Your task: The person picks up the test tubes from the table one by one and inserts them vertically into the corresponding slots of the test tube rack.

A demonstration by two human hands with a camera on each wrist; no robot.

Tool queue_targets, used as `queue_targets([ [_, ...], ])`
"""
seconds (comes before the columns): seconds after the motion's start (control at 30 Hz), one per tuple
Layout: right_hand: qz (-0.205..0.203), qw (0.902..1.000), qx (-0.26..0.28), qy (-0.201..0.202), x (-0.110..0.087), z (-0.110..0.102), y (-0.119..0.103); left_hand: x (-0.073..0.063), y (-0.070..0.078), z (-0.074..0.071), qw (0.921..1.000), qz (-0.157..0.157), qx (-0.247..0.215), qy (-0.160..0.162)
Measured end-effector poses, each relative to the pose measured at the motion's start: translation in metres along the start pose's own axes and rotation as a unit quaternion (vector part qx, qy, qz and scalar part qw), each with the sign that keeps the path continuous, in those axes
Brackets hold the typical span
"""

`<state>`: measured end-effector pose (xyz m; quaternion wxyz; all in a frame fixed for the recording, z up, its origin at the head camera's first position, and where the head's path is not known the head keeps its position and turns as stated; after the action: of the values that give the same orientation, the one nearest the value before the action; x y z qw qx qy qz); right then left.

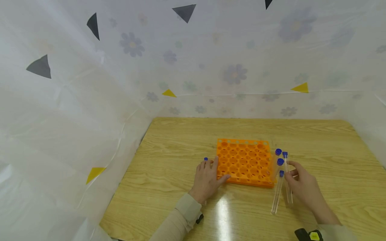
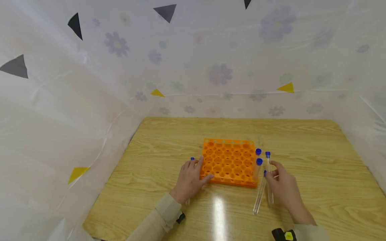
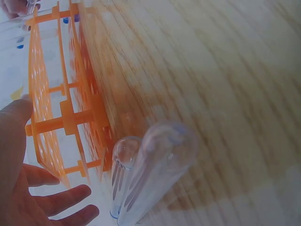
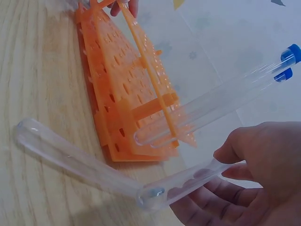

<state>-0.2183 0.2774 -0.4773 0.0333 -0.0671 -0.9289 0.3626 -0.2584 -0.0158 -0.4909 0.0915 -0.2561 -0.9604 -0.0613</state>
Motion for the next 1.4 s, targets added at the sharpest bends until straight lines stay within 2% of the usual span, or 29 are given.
queue_targets([
  [0.2, -0.057, 0.9976, 0.011, 0.039, 0.01, -0.014, -0.02, 0.0, -0.001, 0.002, 0.9999, -0.003, -0.008, -0.006],
  [0.5, -0.09, 0.9952, 0.006, 0.039, 0.02, -0.019, -0.041, 0.0, 0.0, 0.0, 1.0, 0.002, -0.006, -0.001],
  [0.7, -0.101, 0.9942, 0.005, 0.036, 0.026, -0.018, -0.048, 0.001, 0.0, 0.002, 1.0, -0.001, 0.001, -0.008],
  [1.03, -0.083, 0.9941, 0.04, 0.057, 0.035, -0.022, -0.051, 0.001, -0.001, 0.004, 0.9998, -0.007, 0.001, -0.016],
  [1.27, -0.113, 0.9868, 0.083, 0.081, 0.035, -0.026, -0.062, 0.001, -0.001, 0.003, 0.9998, -0.009, -0.007, -0.016],
  [1.4, -0.119, 0.9845, 0.1, 0.081, 0.037, -0.025, -0.063, 0.001, -0.001, 0.005, 0.9996, -0.013, -0.012, -0.024],
])
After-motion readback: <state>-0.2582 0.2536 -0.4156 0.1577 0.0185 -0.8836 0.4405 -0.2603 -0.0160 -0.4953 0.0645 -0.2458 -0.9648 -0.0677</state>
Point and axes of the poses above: each hand's wrist, its own x-axis towards the middle knuckle, its own z-axis out of the palm, y = z × x, the point moved 10 cm from there along x, towards the middle knuckle, and after that the axes turned 7 degrees about z, right-handed, at the moved point
